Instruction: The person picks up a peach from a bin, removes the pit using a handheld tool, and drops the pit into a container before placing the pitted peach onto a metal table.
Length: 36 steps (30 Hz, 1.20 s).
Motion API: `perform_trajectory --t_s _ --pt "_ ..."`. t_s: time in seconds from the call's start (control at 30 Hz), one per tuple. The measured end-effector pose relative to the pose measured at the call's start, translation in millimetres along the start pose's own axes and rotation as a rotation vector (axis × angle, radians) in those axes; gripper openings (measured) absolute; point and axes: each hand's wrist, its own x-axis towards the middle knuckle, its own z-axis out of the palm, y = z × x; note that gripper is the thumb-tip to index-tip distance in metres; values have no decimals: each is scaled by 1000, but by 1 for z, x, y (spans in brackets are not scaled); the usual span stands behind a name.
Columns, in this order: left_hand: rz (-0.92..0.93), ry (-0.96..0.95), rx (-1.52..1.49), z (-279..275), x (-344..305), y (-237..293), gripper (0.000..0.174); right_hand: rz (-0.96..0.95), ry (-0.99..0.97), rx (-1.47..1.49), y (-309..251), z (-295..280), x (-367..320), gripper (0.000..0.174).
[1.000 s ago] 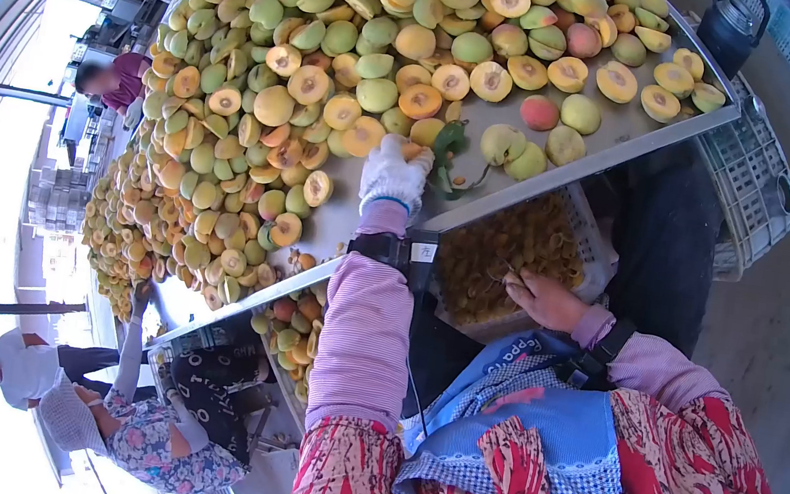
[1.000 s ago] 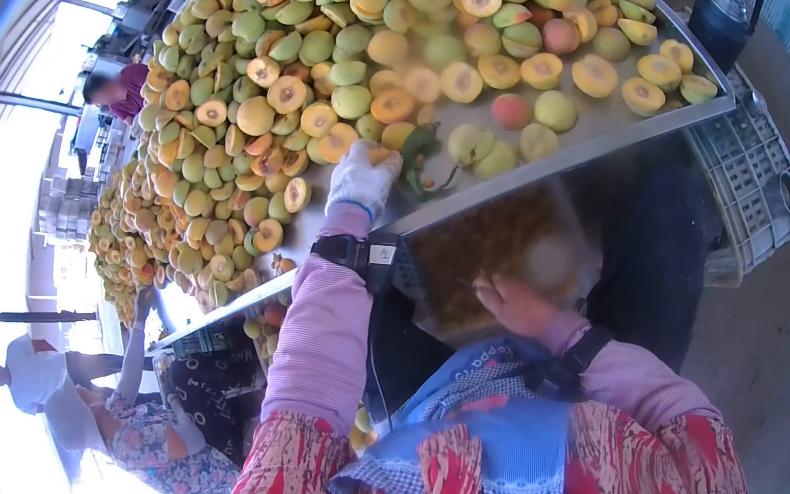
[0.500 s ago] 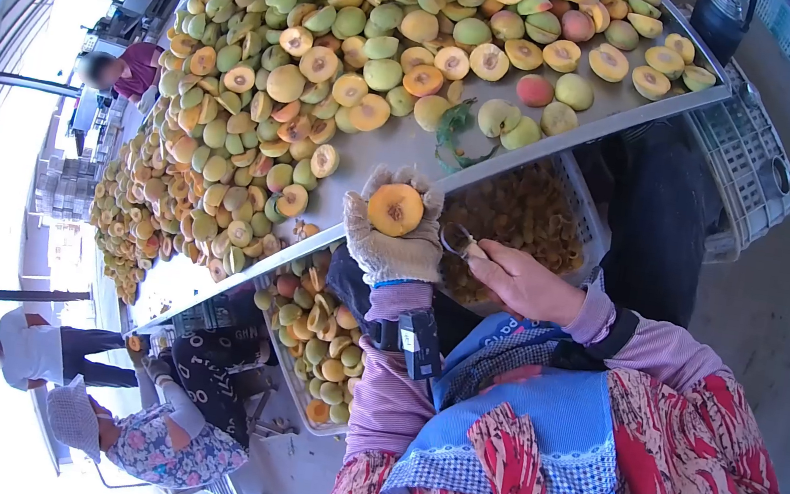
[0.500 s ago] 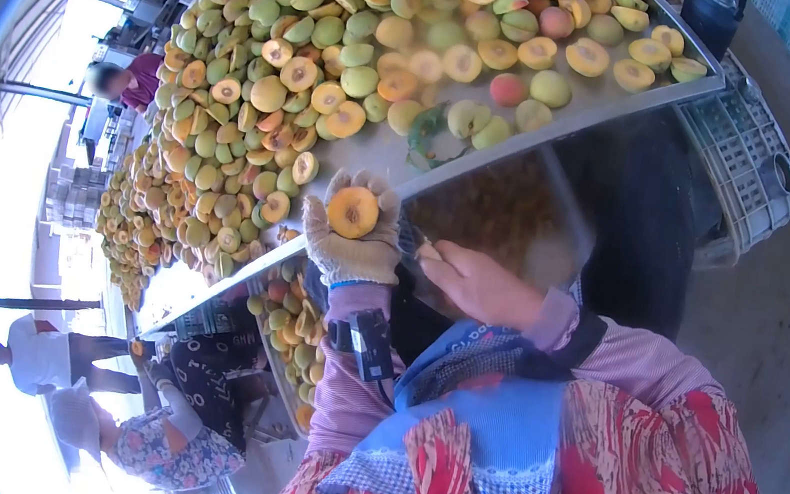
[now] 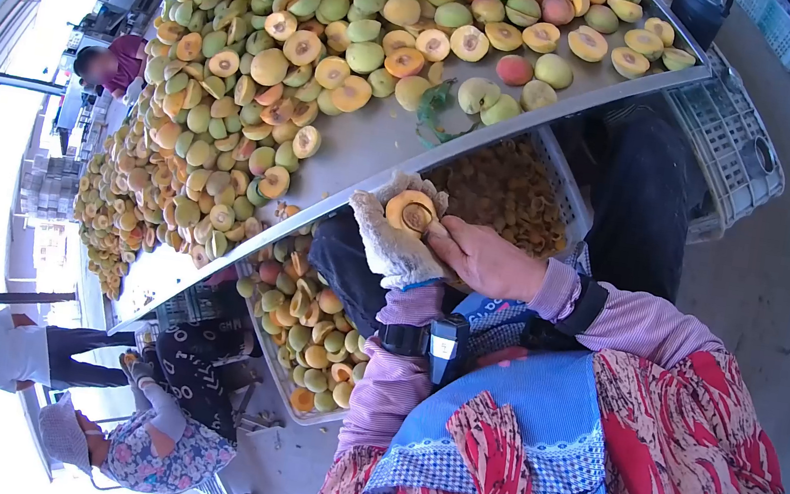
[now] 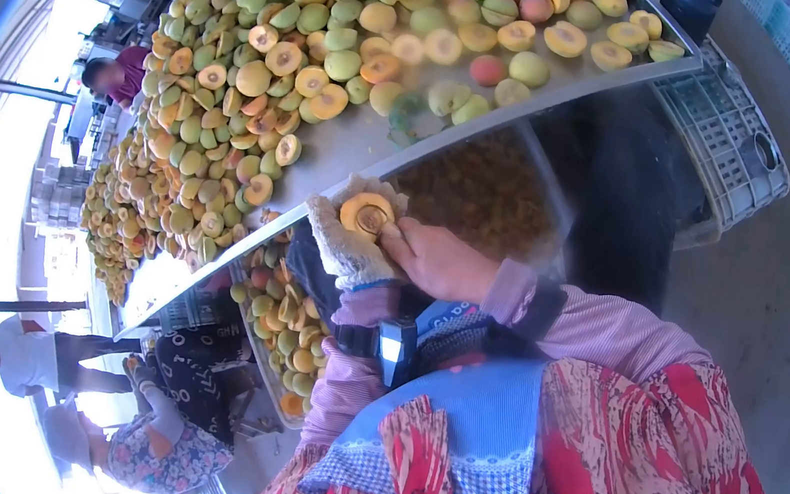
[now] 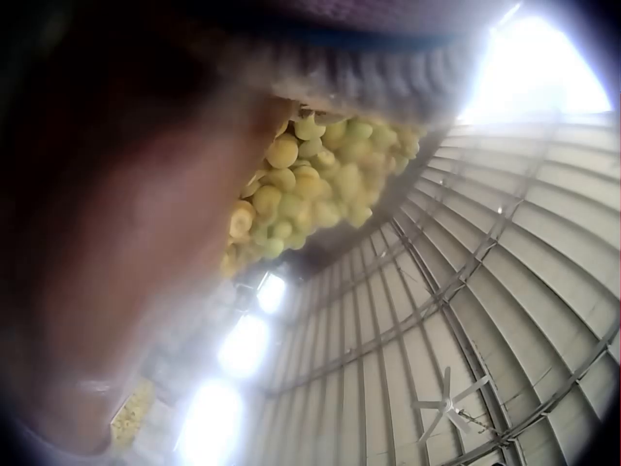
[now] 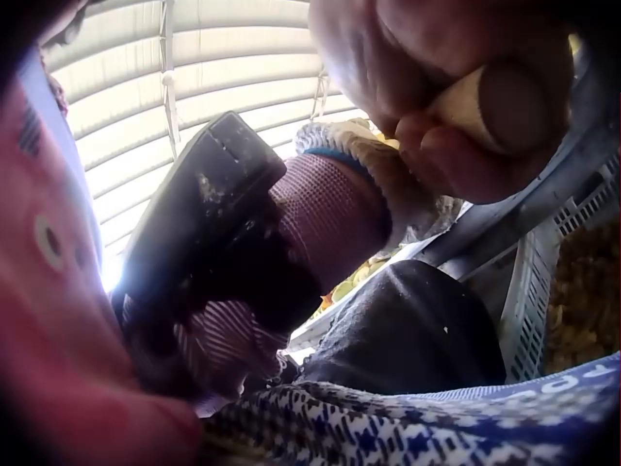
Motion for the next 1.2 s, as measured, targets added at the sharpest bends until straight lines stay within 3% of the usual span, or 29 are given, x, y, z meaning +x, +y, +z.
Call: perform_trajectory --t_s 0.13,0.23,0.3,0.37,0.43,0.5,0.57,0.6,0.7,0.77,0.83,0.9,0.97,1.0,1.07,1.1,1.17,1.2 --pt "60 3 49 7 -3 4 50 -28 -98 54 -5 -8 4 44" --pt "-102 1 53 11 -3 17 48 51 -181 114 -19 -19 3 43" --pt "-223 -43 178 11 2 20 45 315 -376 305 -32 -31 1 40" --pt "-189 -88 166 3 4 17 39 381 -453 408 -22 -35 3 39" --pt "129 -344 548 -6 7 15 31 451 -527 515 -15 -37 2 39" --pt "55 -307 525 -7 6 16 25 579 -591 543 -11 -38 4 39" --pt "-209 -294 397 -12 9 16 24 641 -630 611 -2 -36 5 40" --pt "-201 -310 413 -16 10 14 25 702 -670 672 4 -35 5 41" --pt "-183 -392 418 -30 14 4 29 689 -762 853 19 -37 2 38" --pt "-254 -355 404 -14 3 10 36 646 -801 981 28 -34 -3 39" --pt "-443 -147 110 2 -7 4 42 599 -844 1100 31 -35 -8 40" --pt "-549 -171 23 3 -4 -5 43 439 -801 1194 32 -38 -16 42" --pt "-590 -109 -27 21 -8 -14 45 487 -801 1234 43 -45 -23 46" --pt "-591 -115 -29 24 -8 -19 45 477 -799 1302 47 -47 -28 46" --pt "-410 -100 120 28 -4 -25 43 438 -832 1396 52 -49 -34 45" --pt "-280 -93 208 20 -1 -15 42 435 -839 1390 59 -50 -34 45" --pt "-25 -28 346 -4 9 32 39 640 -558 890 87 -52 -19 42" --pt "54 108 413 -20 11 55 38 266 -396 145 141 -35 -23 39"
